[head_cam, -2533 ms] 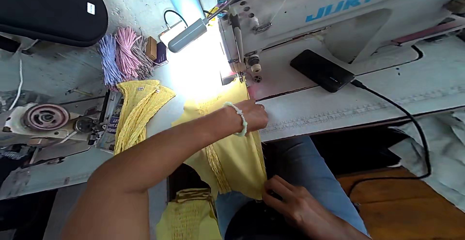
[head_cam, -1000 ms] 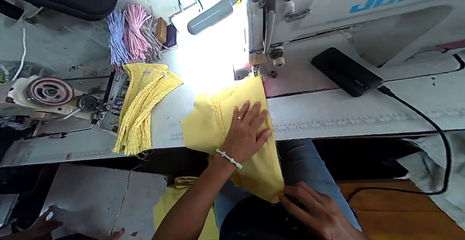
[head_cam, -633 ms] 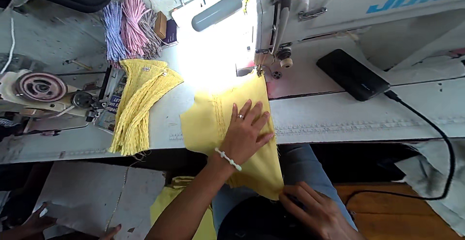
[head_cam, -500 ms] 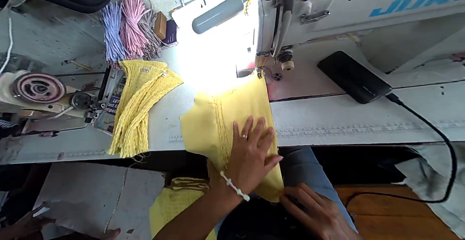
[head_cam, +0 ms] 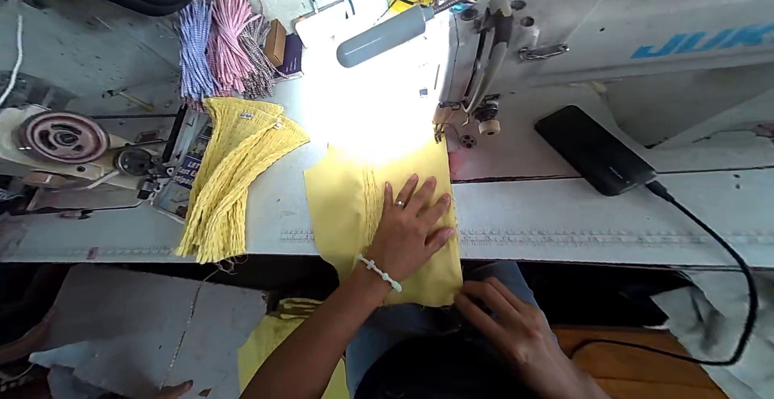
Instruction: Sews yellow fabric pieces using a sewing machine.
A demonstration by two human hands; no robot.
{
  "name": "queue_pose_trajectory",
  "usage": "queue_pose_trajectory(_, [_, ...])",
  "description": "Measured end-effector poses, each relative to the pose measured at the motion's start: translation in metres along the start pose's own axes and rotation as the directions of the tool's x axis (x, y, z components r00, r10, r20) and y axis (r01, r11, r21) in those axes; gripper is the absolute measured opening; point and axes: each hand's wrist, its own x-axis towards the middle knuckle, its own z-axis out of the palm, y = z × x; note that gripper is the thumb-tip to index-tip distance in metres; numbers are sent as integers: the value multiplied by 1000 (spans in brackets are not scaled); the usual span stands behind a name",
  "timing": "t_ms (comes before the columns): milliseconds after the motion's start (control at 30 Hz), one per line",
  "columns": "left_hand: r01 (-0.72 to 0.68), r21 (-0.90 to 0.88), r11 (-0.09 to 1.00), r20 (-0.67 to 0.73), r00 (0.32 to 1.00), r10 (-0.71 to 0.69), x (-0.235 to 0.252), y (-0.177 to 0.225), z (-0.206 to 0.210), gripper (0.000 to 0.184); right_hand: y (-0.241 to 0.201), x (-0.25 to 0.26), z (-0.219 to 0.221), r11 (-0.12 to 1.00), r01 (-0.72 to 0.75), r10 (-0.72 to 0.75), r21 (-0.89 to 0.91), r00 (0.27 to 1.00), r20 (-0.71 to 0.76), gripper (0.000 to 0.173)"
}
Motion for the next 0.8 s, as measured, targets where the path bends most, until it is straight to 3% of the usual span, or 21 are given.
queue_pose_trajectory(533, [-33, 35, 999, 26, 999, 32, 48, -30, -5, 43, 30, 44, 8, 995, -49, 46, -92, 998, -34, 18])
queue_pose_trajectory(633, [5, 156, 988, -120, 993, 14, 36, -9, 1, 33, 34, 49, 9, 994, -55, 52, -93, 998, -41, 19])
queue_pose_trajectory(800, [59, 134, 989, -126, 991, -42, -4, 14, 9, 44, 36, 46, 11, 995, -62, 58, -82, 997, -50, 18])
